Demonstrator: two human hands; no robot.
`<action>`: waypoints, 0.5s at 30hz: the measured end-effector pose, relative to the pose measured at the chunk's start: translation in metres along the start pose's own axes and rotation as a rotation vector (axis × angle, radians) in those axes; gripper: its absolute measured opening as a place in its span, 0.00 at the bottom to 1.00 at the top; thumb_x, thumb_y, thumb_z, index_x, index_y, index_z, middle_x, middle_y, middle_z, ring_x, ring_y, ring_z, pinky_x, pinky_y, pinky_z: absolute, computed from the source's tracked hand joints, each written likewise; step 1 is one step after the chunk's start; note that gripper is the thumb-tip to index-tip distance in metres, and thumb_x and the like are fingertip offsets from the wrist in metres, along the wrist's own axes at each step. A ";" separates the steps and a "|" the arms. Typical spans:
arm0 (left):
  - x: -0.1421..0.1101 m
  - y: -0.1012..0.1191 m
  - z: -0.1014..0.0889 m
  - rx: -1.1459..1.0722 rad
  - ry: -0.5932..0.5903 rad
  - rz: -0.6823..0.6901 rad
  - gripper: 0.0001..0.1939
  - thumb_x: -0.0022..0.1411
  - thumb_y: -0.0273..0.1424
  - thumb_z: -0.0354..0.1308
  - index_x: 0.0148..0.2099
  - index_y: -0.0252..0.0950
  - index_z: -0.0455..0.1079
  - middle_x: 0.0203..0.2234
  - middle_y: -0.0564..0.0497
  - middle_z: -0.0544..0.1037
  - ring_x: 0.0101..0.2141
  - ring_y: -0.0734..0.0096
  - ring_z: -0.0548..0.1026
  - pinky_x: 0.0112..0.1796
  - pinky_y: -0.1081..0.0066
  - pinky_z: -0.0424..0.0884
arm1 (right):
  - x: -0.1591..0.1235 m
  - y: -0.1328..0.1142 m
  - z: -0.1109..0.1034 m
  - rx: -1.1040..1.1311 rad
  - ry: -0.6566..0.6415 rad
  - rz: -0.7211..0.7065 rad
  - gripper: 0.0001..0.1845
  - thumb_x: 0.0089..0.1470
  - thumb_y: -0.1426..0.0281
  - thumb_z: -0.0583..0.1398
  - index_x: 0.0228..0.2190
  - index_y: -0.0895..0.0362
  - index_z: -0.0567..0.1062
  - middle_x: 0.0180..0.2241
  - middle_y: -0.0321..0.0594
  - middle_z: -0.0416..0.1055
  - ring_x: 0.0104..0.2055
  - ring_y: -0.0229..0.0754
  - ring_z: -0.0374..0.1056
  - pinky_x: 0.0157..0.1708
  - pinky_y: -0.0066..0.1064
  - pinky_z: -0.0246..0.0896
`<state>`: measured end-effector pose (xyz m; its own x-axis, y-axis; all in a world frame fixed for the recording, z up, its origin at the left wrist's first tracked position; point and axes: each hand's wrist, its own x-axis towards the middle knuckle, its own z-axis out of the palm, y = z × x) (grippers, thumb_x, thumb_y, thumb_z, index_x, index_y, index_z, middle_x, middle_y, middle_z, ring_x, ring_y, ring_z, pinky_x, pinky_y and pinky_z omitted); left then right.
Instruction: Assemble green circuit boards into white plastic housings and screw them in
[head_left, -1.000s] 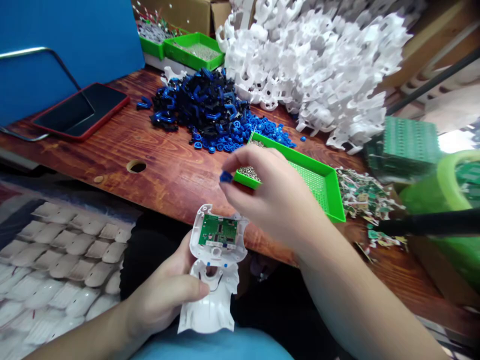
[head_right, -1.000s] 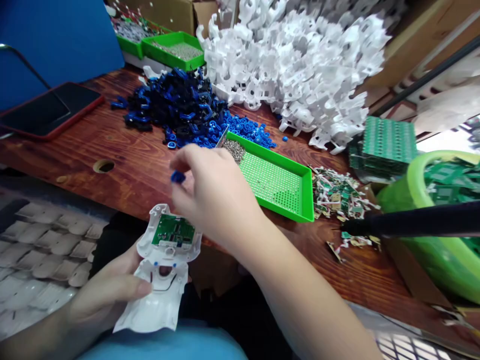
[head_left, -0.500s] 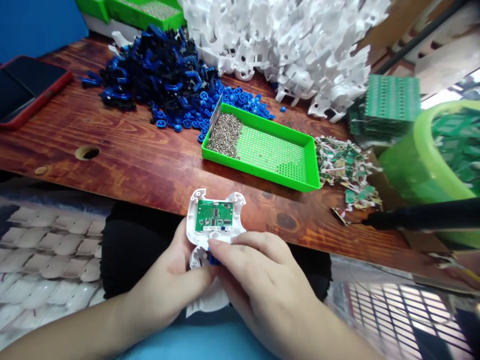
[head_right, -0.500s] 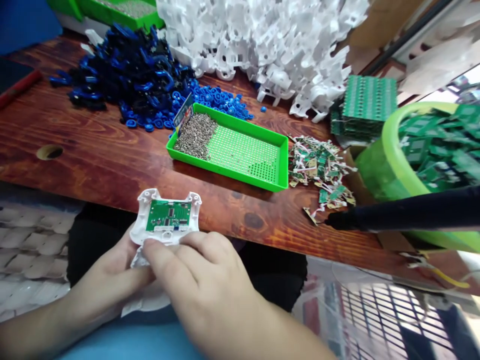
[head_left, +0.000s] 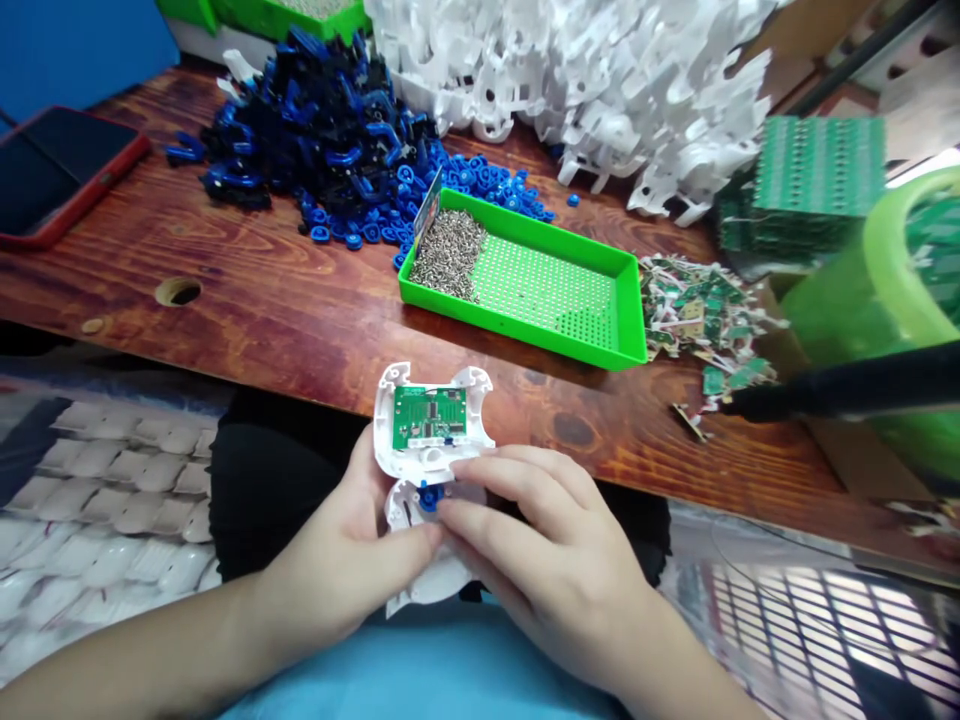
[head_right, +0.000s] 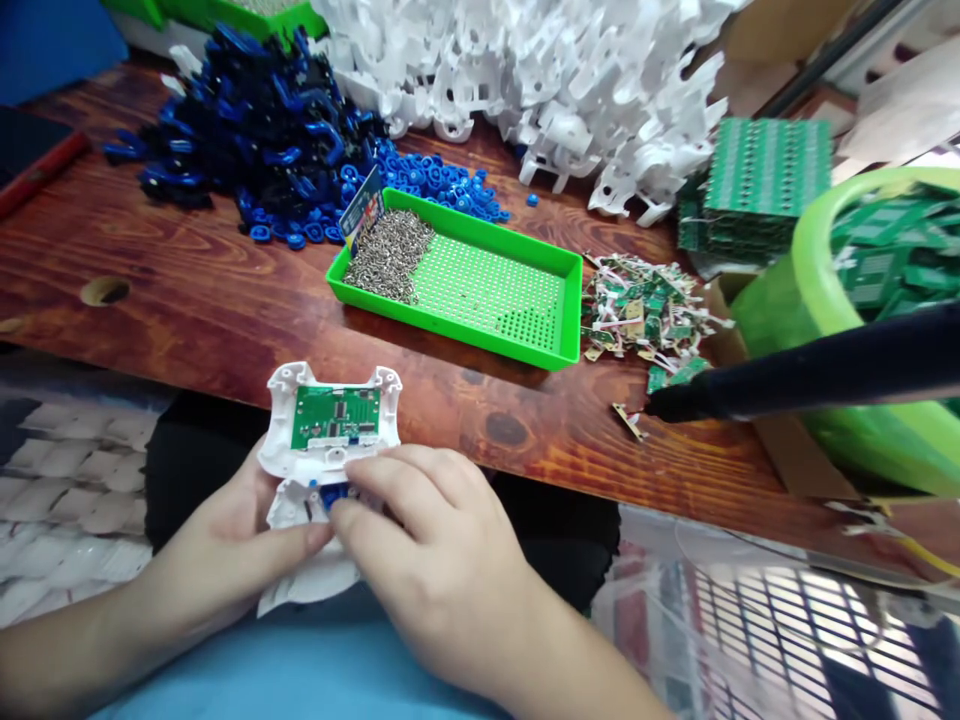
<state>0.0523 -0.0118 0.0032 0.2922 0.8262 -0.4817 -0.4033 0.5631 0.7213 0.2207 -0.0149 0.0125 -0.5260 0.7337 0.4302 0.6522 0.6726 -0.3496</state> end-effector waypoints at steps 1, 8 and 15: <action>0.000 0.000 -0.001 0.005 -0.008 0.008 0.27 0.51 0.23 0.65 0.53 0.40 0.63 0.43 0.51 0.78 0.43 0.64 0.76 0.40 0.75 0.70 | 0.000 0.000 -0.001 -0.009 -0.002 -0.019 0.07 0.54 0.72 0.59 0.36 0.57 0.77 0.42 0.39 0.74 0.45 0.40 0.66 0.46 0.31 0.62; 0.000 -0.002 -0.004 0.180 -0.117 0.020 0.30 0.54 0.22 0.62 0.56 0.44 0.56 0.46 0.52 0.75 0.43 0.69 0.75 0.42 0.76 0.69 | 0.006 -0.003 0.001 -0.051 -0.110 -0.001 0.08 0.57 0.71 0.56 0.35 0.57 0.76 0.37 0.41 0.73 0.39 0.40 0.65 0.40 0.32 0.63; 0.002 -0.006 -0.003 0.247 -0.143 0.088 0.32 0.54 0.16 0.58 0.57 0.44 0.56 0.49 0.52 0.73 0.50 0.65 0.71 0.49 0.72 0.66 | 0.005 -0.004 0.003 -0.108 -0.107 -0.059 0.08 0.56 0.72 0.56 0.34 0.60 0.76 0.39 0.43 0.72 0.42 0.44 0.64 0.43 0.35 0.64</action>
<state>0.0525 -0.0135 -0.0032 0.3917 0.8511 -0.3496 -0.2146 0.4540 0.8648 0.2143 -0.0136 0.0132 -0.6167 0.7029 0.3543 0.6699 0.7050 -0.2326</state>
